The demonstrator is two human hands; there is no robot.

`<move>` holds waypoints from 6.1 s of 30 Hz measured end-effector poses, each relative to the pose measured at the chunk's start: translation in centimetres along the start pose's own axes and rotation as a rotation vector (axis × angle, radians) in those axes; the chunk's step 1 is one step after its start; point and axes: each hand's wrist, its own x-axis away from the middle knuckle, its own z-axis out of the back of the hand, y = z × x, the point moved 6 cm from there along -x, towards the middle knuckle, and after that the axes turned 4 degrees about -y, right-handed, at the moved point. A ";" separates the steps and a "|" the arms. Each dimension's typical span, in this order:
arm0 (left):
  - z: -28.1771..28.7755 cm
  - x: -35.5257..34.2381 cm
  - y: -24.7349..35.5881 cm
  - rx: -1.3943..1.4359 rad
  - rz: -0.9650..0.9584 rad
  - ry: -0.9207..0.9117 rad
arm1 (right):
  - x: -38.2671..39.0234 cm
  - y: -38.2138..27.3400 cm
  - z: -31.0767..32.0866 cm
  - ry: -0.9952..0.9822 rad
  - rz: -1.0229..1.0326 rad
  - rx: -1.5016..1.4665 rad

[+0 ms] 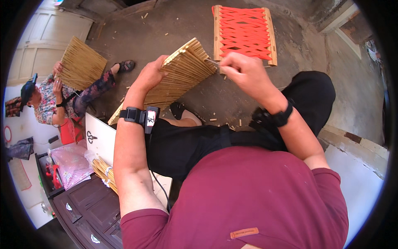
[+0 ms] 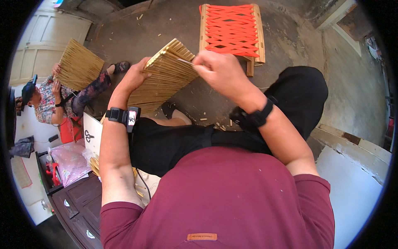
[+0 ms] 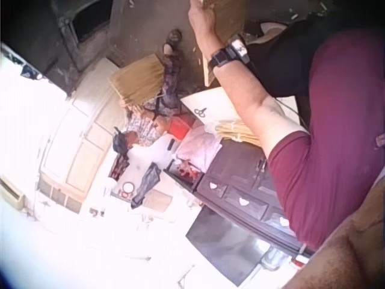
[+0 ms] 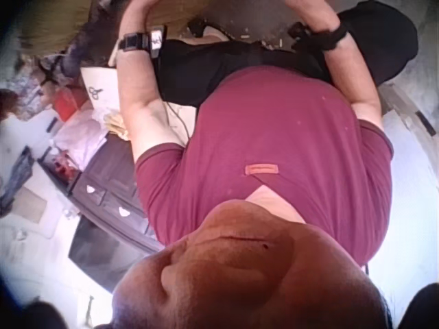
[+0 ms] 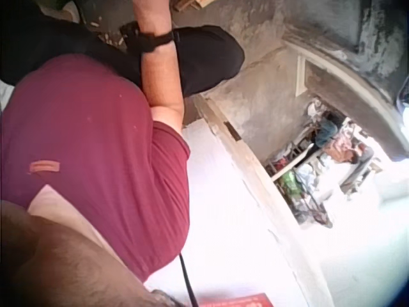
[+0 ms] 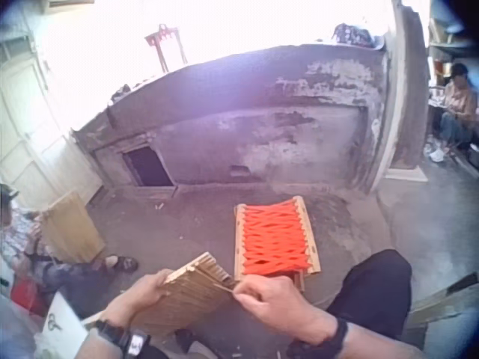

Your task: The person weaves a mat using thin bamboo sticks by threading a white cord through pre-drilled holes in the sticks, occasionally using scissors to cut the cord.

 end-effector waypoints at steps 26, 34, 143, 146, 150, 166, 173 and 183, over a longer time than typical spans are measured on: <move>-6.0 1.9 7.9 -0.566 0.088 0.619 | 2.4 9.1 -7.1 0.134 -0.523 -1.281; -9.5 4.6 8.5 -0.479 0.078 0.511 | 7.8 17.5 -8.9 0.195 -0.939 -1.184; -0.3 4.4 7.9 -0.210 0.130 0.756 | -3.3 2.2 -8.8 -0.148 -0.122 -0.614; 0.9 5.4 10.5 -0.122 -0.066 0.965 | -2.9 0.5 -6.8 -0.147 -0.099 -0.745; 0.0 4.6 15.1 -0.478 -0.360 1.090 | -0.3 1.8 -2.9 -0.169 -0.141 -0.905; -14.0 1.7 18.3 -0.175 -0.535 0.716 | 12.3 16.0 0.1 -0.046 -0.344 -0.505; -19.2 2.2 10.5 1.378 0.384 0.141 | 13.3 19.3 -2.1 -0.139 -0.437 -0.539; -22.2 1.3 12.0 1.578 0.257 -0.156 | 12.4 17.8 -1.6 -0.239 -0.309 -0.367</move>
